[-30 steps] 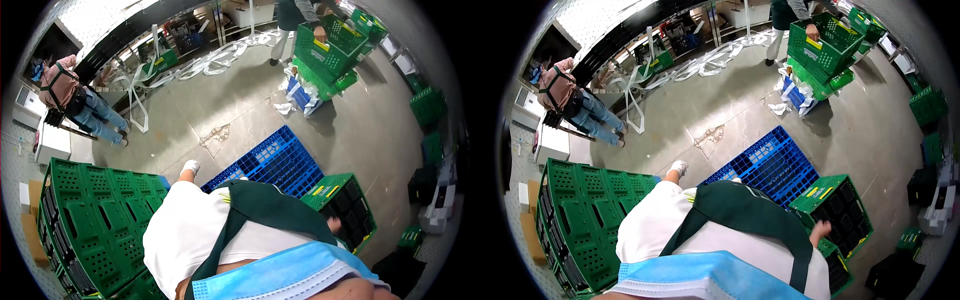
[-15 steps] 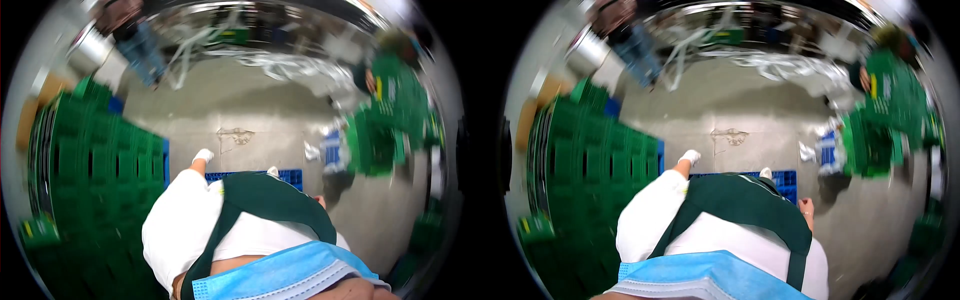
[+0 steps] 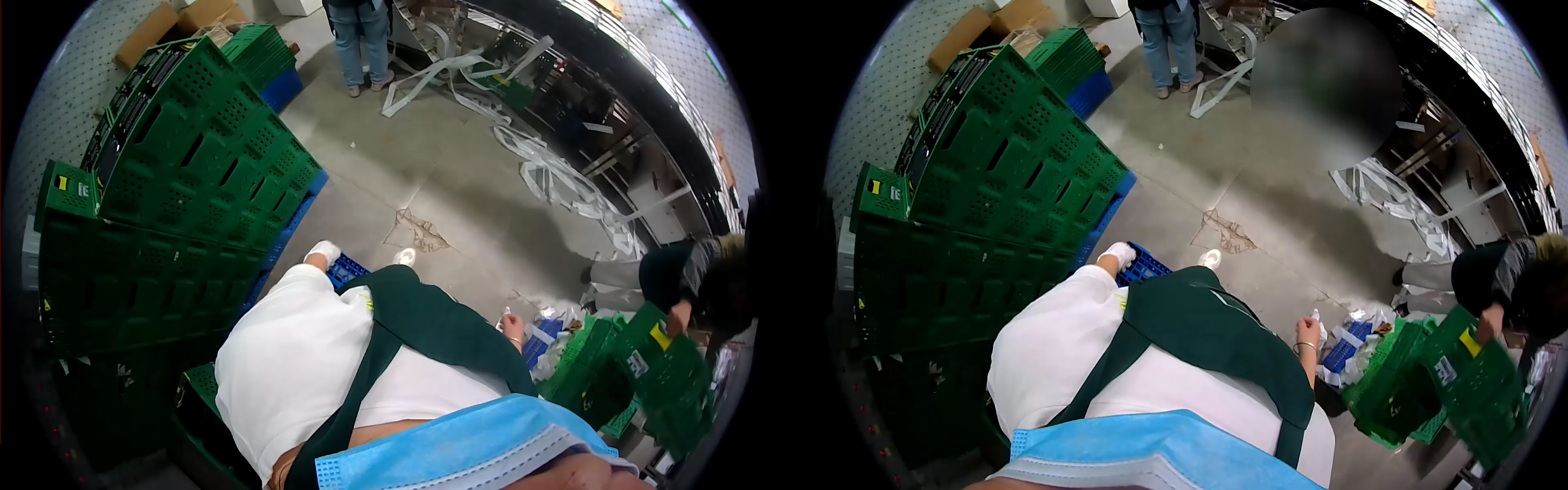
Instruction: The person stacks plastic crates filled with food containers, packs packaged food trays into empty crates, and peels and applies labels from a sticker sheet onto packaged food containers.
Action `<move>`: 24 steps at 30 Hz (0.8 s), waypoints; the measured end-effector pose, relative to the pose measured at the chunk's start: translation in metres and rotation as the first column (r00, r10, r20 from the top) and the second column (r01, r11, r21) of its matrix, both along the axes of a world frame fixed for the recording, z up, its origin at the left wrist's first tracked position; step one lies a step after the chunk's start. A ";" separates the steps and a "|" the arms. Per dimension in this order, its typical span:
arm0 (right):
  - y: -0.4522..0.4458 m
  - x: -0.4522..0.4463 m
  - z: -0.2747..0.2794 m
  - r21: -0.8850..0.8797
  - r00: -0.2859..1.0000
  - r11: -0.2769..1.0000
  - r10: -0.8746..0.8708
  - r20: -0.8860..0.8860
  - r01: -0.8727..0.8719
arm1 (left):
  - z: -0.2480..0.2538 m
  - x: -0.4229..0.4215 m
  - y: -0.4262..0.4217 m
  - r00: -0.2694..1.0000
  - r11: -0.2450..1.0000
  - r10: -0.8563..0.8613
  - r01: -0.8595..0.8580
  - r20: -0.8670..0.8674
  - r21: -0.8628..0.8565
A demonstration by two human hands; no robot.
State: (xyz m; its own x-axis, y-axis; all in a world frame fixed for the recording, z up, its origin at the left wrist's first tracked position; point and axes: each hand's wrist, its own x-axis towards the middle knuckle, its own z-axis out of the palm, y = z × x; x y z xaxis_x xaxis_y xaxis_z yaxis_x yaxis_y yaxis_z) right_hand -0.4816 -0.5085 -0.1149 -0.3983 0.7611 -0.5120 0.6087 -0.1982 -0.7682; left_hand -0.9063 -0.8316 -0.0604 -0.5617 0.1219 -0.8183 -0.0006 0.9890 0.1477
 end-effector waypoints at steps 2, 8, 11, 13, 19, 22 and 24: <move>-0.002 -0.032 0.012 0.012 0.995 0.995 0.098 0.021 -0.098 | -0.007 -0.011 -0.014 0.990 0.987 0.122 -0.129 -0.075 -0.093; 0.051 -0.075 -0.106 0.121 0.971 0.965 0.226 0.073 -0.234 | -0.060 -0.086 -0.008 0.996 0.986 0.083 -0.077 0.034 -0.145; 0.071 -0.144 -0.141 0.041 0.980 0.980 0.194 0.052 -0.196 | -0.097 -0.149 0.038 0.947 0.946 0.322 -0.322 0.009 -0.028; 0.085 -0.212 -0.149 -0.014 0.989 0.990 0.139 0.045 -0.139 | -0.120 -0.199 0.072 0.892 0.890 0.453 -0.453 0.013 0.062; 0.196 -0.456 -0.053 0.281 0.934 0.891 0.337 0.116 -0.356 | -0.131 -0.332 0.156 0.912 0.884 0.390 -0.410 0.131 0.224; 0.220 -0.542 -0.025 0.313 0.914 0.859 0.385 0.128 -0.406 | -0.125 -0.392 0.191 0.854 0.781 0.486 -0.520 0.188 0.345; 0.250 -0.583 -0.031 0.248 0.873 0.840 0.439 0.211 -0.483 | -0.127 -0.430 0.210 0.798 0.669 0.583 -0.579 0.154 0.466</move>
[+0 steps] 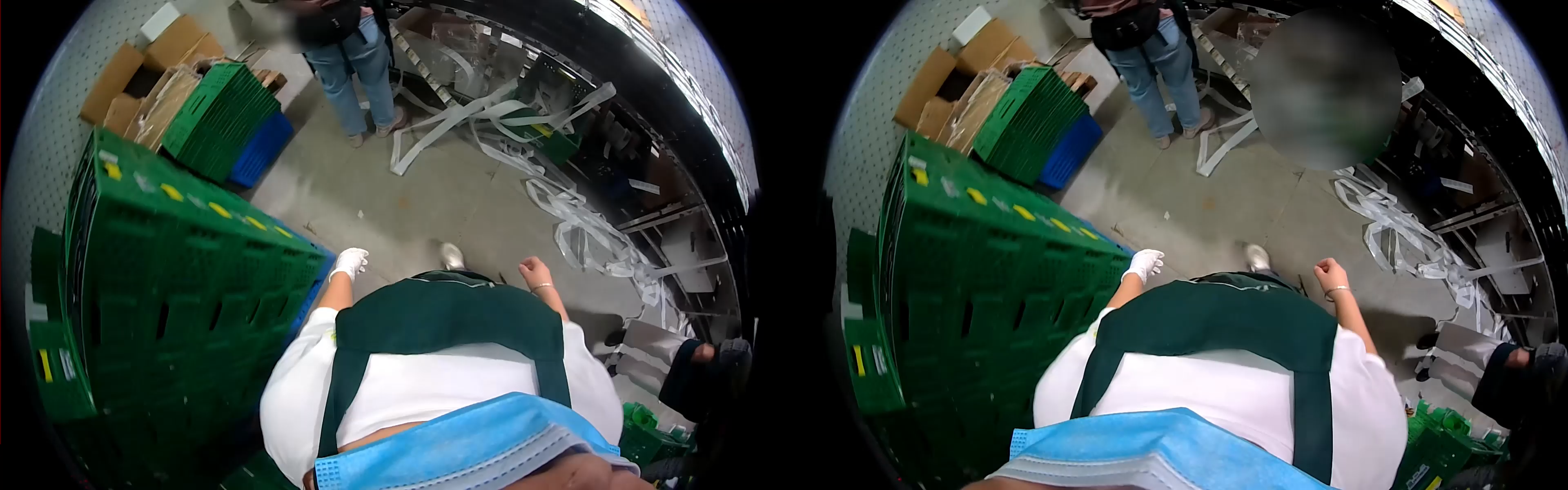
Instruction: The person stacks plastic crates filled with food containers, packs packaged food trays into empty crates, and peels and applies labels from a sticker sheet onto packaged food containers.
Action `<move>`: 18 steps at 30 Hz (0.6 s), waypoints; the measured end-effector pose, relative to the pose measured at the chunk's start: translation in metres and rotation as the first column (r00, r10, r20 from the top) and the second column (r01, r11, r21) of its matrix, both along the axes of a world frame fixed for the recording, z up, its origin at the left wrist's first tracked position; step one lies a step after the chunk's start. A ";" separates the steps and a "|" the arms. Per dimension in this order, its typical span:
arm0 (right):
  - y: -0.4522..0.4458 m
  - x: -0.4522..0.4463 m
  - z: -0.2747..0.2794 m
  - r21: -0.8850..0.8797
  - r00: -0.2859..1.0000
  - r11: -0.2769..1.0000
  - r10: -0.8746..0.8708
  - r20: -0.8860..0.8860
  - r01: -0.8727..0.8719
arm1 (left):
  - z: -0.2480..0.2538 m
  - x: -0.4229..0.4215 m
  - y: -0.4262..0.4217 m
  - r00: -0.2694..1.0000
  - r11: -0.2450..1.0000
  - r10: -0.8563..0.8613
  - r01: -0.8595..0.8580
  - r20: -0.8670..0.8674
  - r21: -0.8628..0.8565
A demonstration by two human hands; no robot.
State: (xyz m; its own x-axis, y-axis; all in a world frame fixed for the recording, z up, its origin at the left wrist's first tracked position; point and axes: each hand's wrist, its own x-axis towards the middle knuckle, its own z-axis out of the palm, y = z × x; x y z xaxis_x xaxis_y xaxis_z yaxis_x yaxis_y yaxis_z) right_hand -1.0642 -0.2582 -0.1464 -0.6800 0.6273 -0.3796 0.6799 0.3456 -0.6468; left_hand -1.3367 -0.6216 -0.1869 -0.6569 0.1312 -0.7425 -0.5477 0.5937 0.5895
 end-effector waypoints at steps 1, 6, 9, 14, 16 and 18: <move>0.015 -0.024 -0.008 0.001 1.000 1.000 -0.008 0.010 0.008 | -0.013 -0.019 0.006 0.997 0.997 0.073 -0.073 -0.002 0.040; 0.109 -0.199 -0.027 0.101 0.959 0.958 0.255 0.123 -0.268 | -0.055 -0.075 -0.012 0.954 0.958 0.270 -0.252 0.132 -0.136; 0.087 -0.352 -0.008 0.023 0.954 0.953 0.301 -0.008 -0.301 | -0.037 -0.083 -0.056 0.918 0.917 0.344 -0.283 0.196 -0.281; -0.017 -0.576 0.004 0.097 0.625 0.637 0.770 -0.132 -0.764 | -0.021 -0.106 -0.098 0.616 0.616 0.786 -0.772 0.056 -0.155; -0.091 -0.648 0.000 0.095 0.493 0.514 0.851 -0.179 -0.853 | -0.033 -0.136 -0.122 0.537 0.553 0.832 -0.819 0.136 -0.150; -0.162 -0.705 0.001 0.071 0.396 0.422 0.887 -0.239 -0.904 | -0.034 -0.179 -0.136 0.486 0.505 0.860 -0.855 0.153 -0.121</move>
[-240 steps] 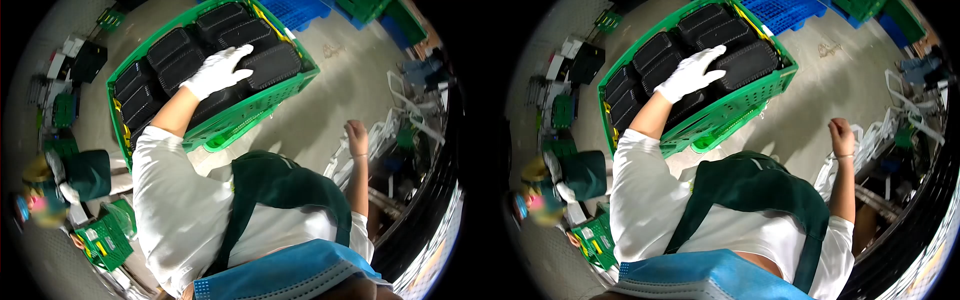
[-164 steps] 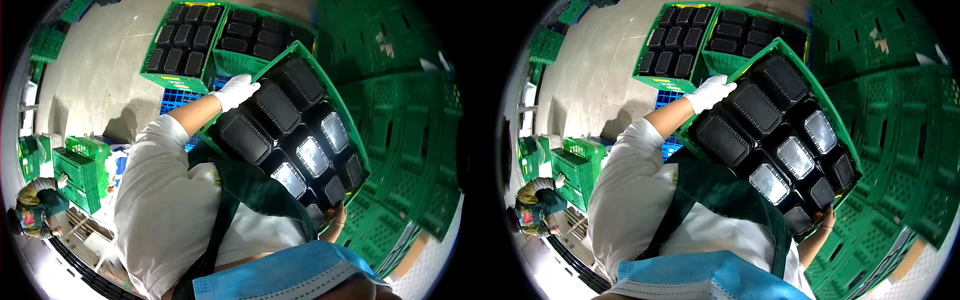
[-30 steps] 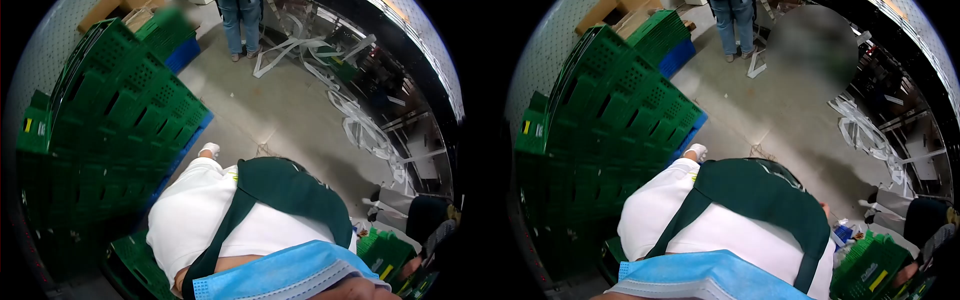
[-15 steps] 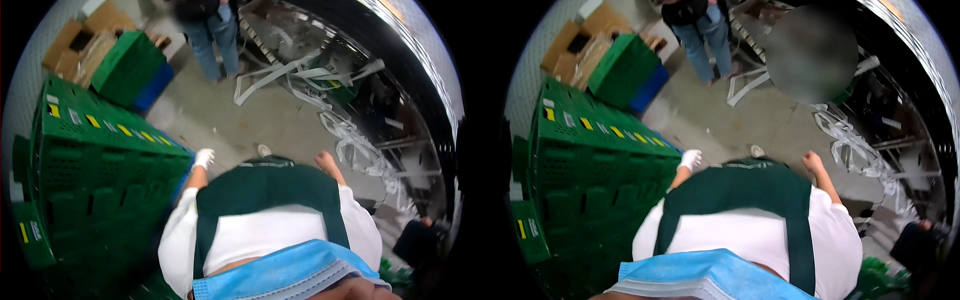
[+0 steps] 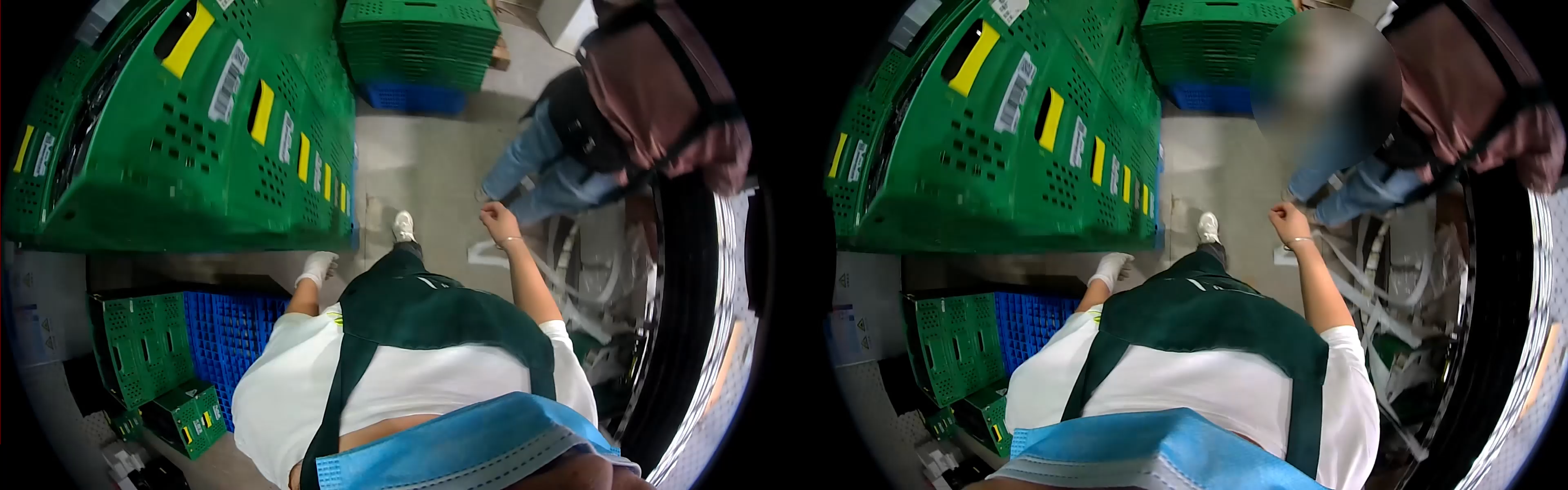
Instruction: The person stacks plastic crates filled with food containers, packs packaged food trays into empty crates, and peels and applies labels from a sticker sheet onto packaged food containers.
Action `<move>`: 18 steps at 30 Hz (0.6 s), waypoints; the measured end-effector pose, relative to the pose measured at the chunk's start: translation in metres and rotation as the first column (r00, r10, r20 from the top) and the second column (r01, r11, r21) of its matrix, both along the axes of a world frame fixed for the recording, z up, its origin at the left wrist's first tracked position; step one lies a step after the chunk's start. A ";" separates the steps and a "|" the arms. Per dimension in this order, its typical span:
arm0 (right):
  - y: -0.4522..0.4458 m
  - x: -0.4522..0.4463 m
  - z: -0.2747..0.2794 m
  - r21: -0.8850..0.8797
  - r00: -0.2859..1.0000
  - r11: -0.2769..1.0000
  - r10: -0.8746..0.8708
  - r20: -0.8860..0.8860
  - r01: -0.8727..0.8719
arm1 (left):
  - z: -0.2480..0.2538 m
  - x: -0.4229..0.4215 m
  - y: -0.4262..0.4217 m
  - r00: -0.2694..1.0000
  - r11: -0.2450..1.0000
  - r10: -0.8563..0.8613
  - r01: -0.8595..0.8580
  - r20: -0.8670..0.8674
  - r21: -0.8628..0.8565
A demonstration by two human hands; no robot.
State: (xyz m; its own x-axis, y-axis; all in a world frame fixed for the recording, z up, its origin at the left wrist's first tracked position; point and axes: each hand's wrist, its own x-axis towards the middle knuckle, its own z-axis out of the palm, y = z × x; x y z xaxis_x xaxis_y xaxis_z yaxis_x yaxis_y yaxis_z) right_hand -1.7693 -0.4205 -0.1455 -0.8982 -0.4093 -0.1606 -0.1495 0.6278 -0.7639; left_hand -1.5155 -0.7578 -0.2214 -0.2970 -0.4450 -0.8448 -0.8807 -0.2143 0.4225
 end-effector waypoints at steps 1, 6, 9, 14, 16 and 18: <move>-0.034 -0.021 0.008 -0.014 0.999 0.999 0.052 -0.006 -0.052 | 0.010 -0.024 -0.003 0.997 1.000 0.014 -0.015 -0.072 -0.024; -0.143 -0.131 0.023 0.097 0.949 0.945 0.307 0.065 -0.313 | 0.024 -0.161 -0.044 0.868 0.882 -0.400 0.277 -0.293 -0.382; -0.181 -0.201 0.036 0.120 0.943 0.939 0.329 -0.051 -0.321 | 0.071 -0.225 -0.052 0.836 0.916 -0.316 0.145 -0.448 -0.374; -0.247 -0.339 0.012 0.210 0.959 0.940 0.280 -0.033 -0.268 | 0.105 -0.267 -0.077 0.916 0.974 -0.129 0.044 -0.381 -0.223; -0.287 -0.420 -0.011 0.178 0.951 0.944 0.298 -0.087 -0.279 | 0.087 -0.269 -0.088 0.899 0.972 -0.027 -0.079 -0.437 -0.221; -0.339 -0.510 -0.018 0.238 0.927 0.940 0.298 -0.230 -0.243 | 0.069 -0.273 -0.093 0.889 0.945 0.080 -0.212 -0.451 -0.251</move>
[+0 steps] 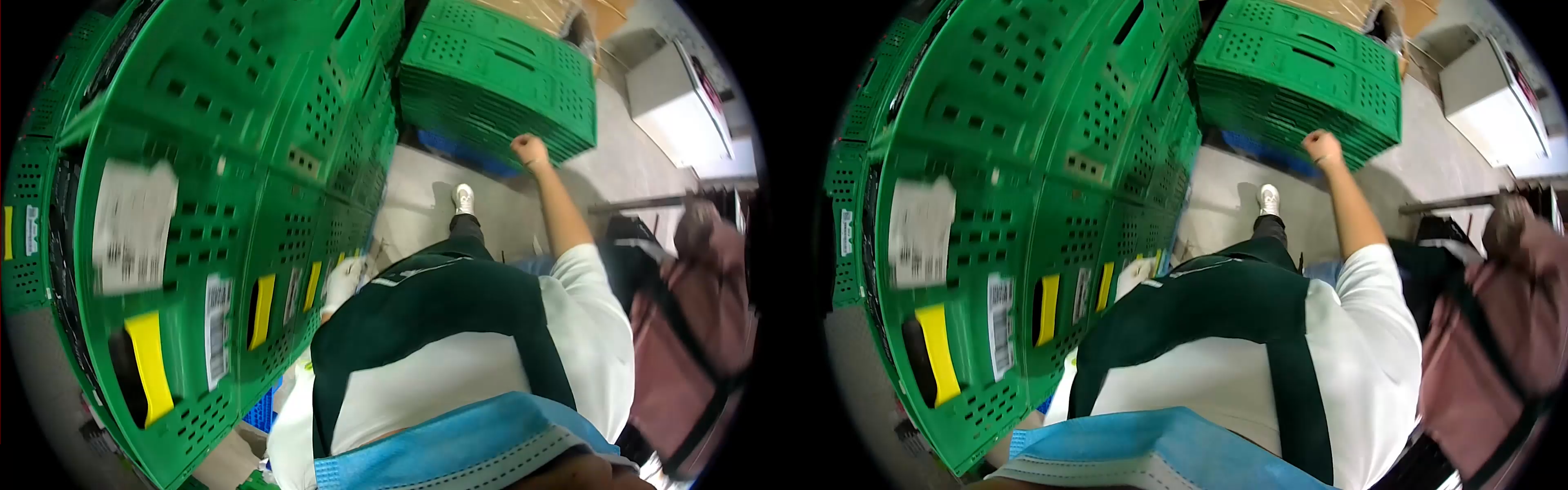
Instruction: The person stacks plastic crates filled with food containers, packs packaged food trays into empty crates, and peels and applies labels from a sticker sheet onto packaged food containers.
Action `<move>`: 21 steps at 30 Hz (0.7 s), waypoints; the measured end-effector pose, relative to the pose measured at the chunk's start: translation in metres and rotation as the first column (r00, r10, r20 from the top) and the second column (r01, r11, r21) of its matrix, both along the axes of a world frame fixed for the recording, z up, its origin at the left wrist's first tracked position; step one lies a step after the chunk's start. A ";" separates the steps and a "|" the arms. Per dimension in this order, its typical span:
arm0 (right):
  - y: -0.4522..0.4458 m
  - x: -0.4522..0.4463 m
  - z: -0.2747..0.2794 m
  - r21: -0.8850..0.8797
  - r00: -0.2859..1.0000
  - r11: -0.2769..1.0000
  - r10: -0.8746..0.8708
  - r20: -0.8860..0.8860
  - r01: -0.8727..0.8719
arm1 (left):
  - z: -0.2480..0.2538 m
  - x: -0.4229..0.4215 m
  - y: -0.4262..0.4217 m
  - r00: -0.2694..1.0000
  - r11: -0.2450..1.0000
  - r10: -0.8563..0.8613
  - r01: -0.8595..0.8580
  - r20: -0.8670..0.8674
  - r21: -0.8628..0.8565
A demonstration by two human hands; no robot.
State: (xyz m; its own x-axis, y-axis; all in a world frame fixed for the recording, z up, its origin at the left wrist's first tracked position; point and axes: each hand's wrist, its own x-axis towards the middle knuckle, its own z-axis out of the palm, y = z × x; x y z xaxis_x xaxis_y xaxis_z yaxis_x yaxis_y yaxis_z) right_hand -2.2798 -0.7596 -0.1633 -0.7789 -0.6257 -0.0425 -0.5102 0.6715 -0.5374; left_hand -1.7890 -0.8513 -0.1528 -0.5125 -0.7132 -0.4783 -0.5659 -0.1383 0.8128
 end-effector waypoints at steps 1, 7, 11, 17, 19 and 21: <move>-0.024 -0.043 0.011 -0.022 0.996 0.999 0.045 -0.076 -0.047 | 0.007 -0.006 0.002 0.992 0.997 0.069 -0.071 0.109 0.016; -0.170 -0.238 0.007 0.340 0.968 0.935 -0.016 -0.252 0.104 | -0.048 -0.094 0.004 0.799 0.734 0.577 -0.598 0.170 0.321; -0.204 -0.272 -0.028 0.597 0.930 0.799 0.272 -0.249 -0.074 | -0.011 -0.198 -0.021 0.778 0.716 0.594 -0.628 0.207 0.306; -0.180 -0.299 0.007 0.431 0.852 0.817 0.492 -0.178 -0.382 | 0.019 -0.263 -0.086 0.911 0.907 0.407 -0.412 0.073 0.087; -0.164 -0.300 0.034 0.406 0.844 0.830 0.492 -0.212 -0.382 | 0.080 -0.326 -0.130 0.917 0.917 0.398 -0.398 0.011 0.017; -0.151 -0.295 0.026 0.369 0.821 0.854 0.484 -0.303 -0.368 | 0.132 -0.387 -0.175 0.966 0.964 0.230 -0.242 -0.115 -0.112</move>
